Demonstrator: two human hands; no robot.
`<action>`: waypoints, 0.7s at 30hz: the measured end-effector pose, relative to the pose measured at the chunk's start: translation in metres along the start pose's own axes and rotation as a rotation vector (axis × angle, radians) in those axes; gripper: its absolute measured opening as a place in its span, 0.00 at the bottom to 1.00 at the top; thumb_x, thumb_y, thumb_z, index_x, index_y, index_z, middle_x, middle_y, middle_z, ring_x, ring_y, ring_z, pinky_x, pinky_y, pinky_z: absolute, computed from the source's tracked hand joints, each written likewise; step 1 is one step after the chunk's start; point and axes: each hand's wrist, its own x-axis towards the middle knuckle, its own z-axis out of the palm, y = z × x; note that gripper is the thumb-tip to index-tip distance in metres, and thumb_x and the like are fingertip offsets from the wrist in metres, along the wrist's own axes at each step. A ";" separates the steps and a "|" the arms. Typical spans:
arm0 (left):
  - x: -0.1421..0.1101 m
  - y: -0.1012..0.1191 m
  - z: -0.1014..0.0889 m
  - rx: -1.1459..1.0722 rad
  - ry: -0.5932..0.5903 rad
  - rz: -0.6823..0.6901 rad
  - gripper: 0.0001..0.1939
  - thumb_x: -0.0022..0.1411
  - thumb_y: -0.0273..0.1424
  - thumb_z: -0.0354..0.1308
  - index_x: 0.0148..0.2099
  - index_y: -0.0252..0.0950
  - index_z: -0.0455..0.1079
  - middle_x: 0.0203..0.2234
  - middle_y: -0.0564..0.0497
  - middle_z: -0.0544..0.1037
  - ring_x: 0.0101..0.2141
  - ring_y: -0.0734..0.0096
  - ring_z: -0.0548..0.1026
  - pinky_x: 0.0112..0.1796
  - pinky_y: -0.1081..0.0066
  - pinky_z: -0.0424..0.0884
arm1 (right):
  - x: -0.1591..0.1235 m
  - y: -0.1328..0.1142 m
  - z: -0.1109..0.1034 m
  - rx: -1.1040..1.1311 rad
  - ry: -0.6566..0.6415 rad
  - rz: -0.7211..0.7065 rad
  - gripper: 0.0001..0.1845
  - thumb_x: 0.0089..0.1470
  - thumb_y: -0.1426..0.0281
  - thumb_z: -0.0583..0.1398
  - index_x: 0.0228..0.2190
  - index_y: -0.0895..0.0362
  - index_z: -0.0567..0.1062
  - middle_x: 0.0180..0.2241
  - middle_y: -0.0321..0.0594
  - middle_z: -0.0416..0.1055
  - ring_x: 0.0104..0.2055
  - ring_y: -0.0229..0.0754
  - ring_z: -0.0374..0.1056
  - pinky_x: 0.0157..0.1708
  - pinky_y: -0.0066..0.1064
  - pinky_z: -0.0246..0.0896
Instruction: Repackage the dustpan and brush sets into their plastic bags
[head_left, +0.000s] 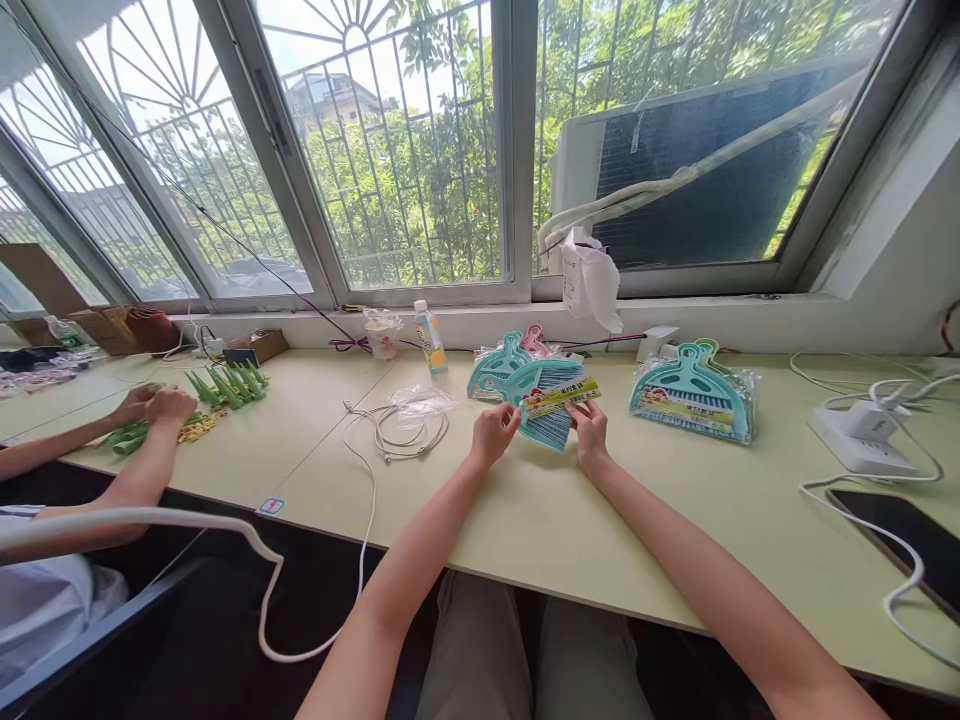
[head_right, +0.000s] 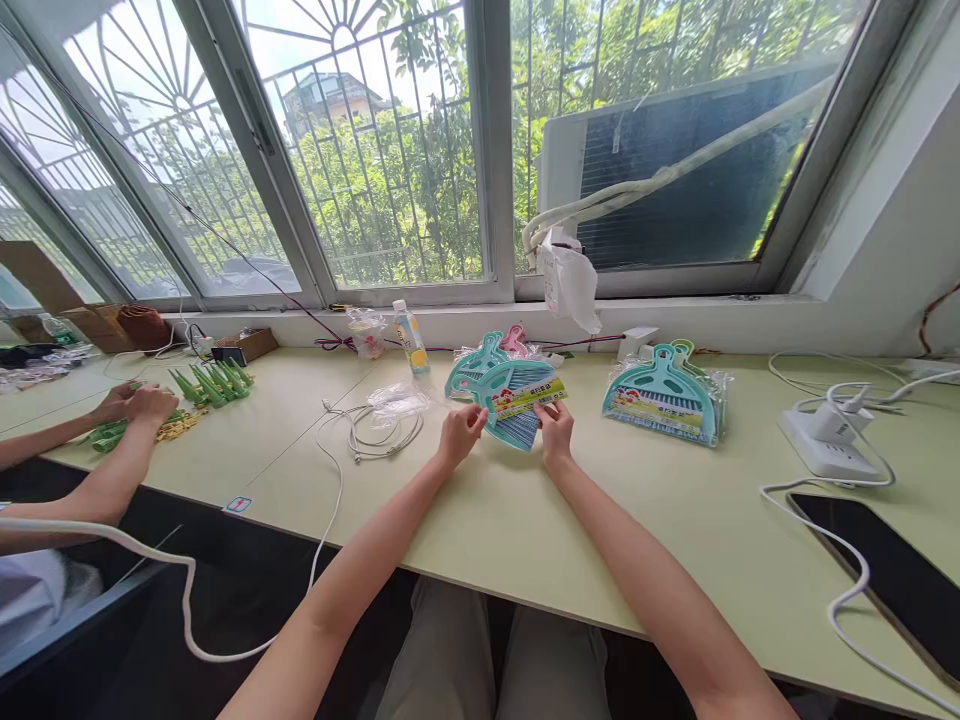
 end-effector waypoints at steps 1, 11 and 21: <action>0.001 0.000 -0.002 -0.020 0.035 -0.016 0.19 0.65 0.43 0.47 0.29 0.38 0.70 0.15 0.56 0.69 0.19 0.74 0.66 0.27 0.74 0.59 | 0.000 0.000 0.000 0.004 0.003 0.001 0.24 0.34 0.62 0.68 0.36 0.57 0.74 0.33 0.42 0.76 0.34 0.42 0.70 0.28 0.30 0.64; 0.014 -0.031 0.002 -0.427 -0.259 -0.286 0.26 0.60 0.54 0.49 0.28 0.35 0.64 0.19 0.51 0.74 0.16 0.74 0.71 0.21 0.73 0.66 | -0.001 -0.001 0.000 0.002 -0.032 0.055 0.21 0.34 0.63 0.67 0.35 0.57 0.74 0.37 0.42 0.76 0.35 0.41 0.71 0.31 0.30 0.66; 0.021 -0.035 0.001 -0.668 -0.050 -0.289 0.22 0.55 0.50 0.58 0.32 0.35 0.64 0.24 0.50 0.72 0.26 0.70 0.73 0.24 0.72 0.70 | 0.005 0.009 0.002 -0.152 -0.046 0.046 0.21 0.40 0.53 0.61 0.31 0.57 0.73 0.32 0.41 0.75 0.27 0.40 0.71 0.23 0.29 0.63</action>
